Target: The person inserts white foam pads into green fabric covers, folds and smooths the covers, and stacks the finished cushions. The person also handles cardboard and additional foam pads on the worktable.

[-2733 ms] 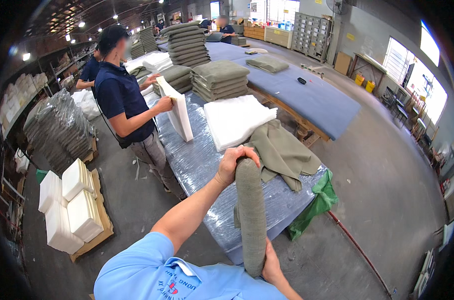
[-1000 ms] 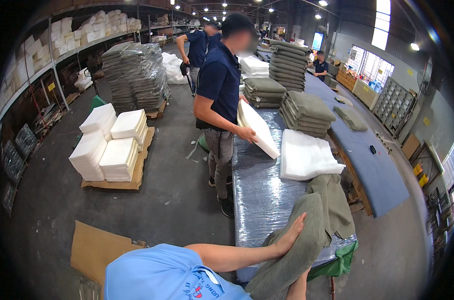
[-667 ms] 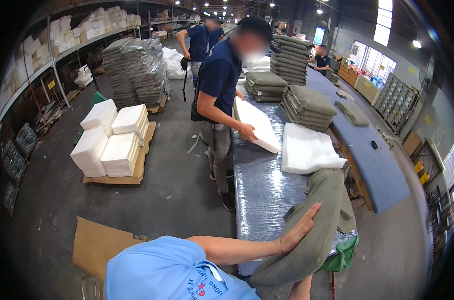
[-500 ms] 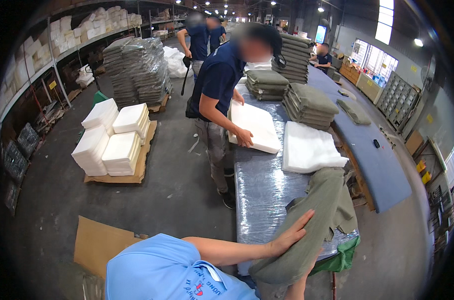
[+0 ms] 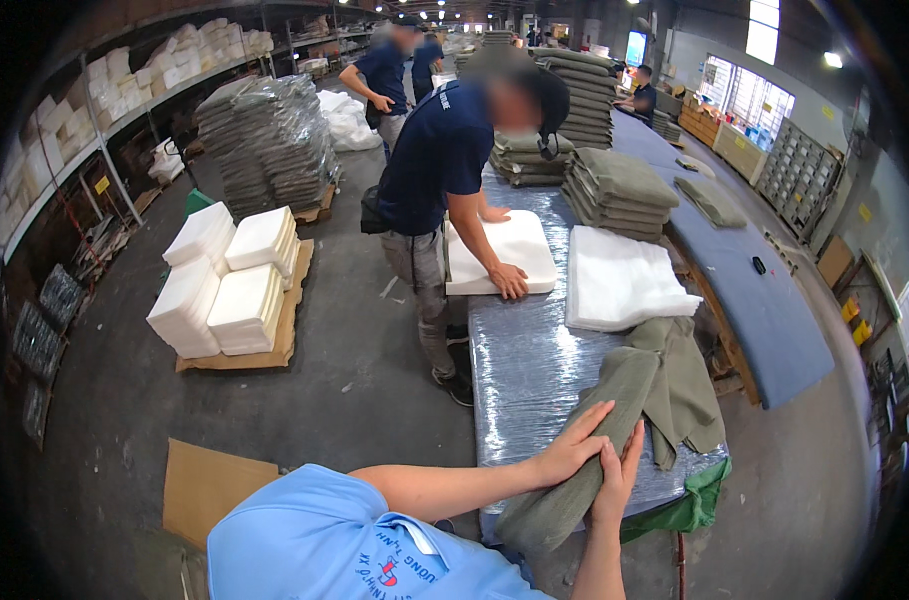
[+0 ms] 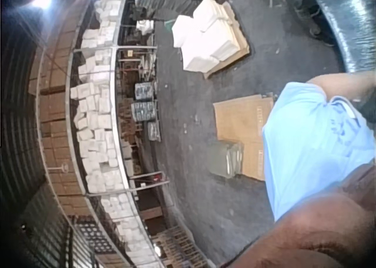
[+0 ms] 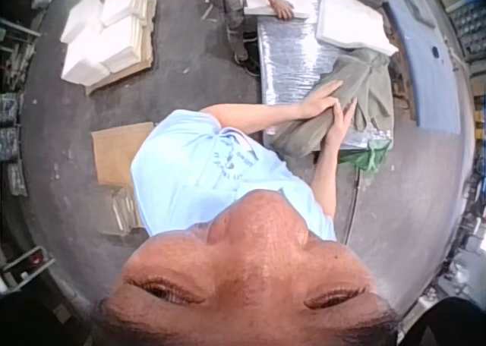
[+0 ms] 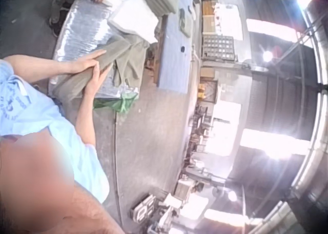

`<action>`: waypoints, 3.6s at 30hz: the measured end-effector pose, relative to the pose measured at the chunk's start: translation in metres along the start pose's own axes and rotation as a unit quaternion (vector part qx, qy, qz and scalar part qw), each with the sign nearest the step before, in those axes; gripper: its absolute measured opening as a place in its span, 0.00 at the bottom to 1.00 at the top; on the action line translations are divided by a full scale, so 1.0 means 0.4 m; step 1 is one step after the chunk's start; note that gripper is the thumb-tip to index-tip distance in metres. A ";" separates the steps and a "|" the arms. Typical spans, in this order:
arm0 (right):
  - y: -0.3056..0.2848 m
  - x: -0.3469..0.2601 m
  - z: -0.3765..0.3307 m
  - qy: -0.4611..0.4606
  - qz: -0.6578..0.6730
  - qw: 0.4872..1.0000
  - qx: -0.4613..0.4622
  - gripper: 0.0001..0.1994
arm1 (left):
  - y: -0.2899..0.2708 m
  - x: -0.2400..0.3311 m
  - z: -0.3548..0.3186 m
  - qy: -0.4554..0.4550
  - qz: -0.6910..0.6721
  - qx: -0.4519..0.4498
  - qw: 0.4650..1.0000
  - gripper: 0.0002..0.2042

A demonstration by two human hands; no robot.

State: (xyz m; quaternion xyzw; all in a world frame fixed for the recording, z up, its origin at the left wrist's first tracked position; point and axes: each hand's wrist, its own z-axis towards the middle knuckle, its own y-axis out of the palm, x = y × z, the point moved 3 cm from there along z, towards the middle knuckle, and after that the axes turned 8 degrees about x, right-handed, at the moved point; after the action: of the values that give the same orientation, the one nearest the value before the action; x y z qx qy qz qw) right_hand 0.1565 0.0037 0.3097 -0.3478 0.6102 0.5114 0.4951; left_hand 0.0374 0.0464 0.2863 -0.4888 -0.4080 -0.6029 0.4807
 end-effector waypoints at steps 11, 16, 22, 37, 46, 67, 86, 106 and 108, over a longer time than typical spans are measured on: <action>-0.034 0.050 0.268 0.031 0.026 0.999 0.018 0.41 | 0.018 -0.050 0.326 -0.016 0.034 0.020 0.999 0.40; -0.081 0.087 0.466 -0.038 -0.030 0.998 0.048 0.41 | 0.032 -0.109 0.484 -0.091 0.007 0.008 0.996 0.41; -0.155 0.152 0.636 0.131 0.112 0.984 -0.046 0.39 | 0.007 -0.182 0.593 -0.167 0.020 -0.068 0.983 0.28; -0.279 0.100 0.643 0.218 -0.037 0.972 -0.075 0.15 | -0.102 -0.079 0.631 -0.225 0.011 -0.319 0.921 0.27; -0.165 0.049 0.638 0.057 0.071 0.995 -0.029 0.16 | -0.087 -0.098 0.639 -0.133 0.040 -0.180 0.974 0.15; -0.015 0.010 0.745 -0.150 -0.333 0.905 0.220 0.19 | 0.014 -0.141 0.560 -0.024 0.047 0.070 0.996 0.19; -0.040 0.062 0.613 0.033 0.091 0.995 0.030 0.16 | 0.005 -0.041 0.602 0.063 0.125 0.210 0.968 0.18; 0.024 0.087 0.625 -0.098 -0.076 0.989 0.080 0.16 | -0.030 -0.164 0.784 0.265 0.319 0.134 0.900 0.18; -0.082 0.097 0.627 -0.075 -0.041 0.992 0.097 0.14 | 0.061 -0.135 0.751 0.159 0.291 0.088 0.939 0.22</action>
State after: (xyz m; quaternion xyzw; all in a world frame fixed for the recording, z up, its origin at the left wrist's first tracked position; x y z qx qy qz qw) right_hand 0.2391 0.2421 0.2665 -0.2841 0.6033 0.4538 0.5911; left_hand 0.1238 0.3403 0.2908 -0.4399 -0.2177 -0.4684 0.7346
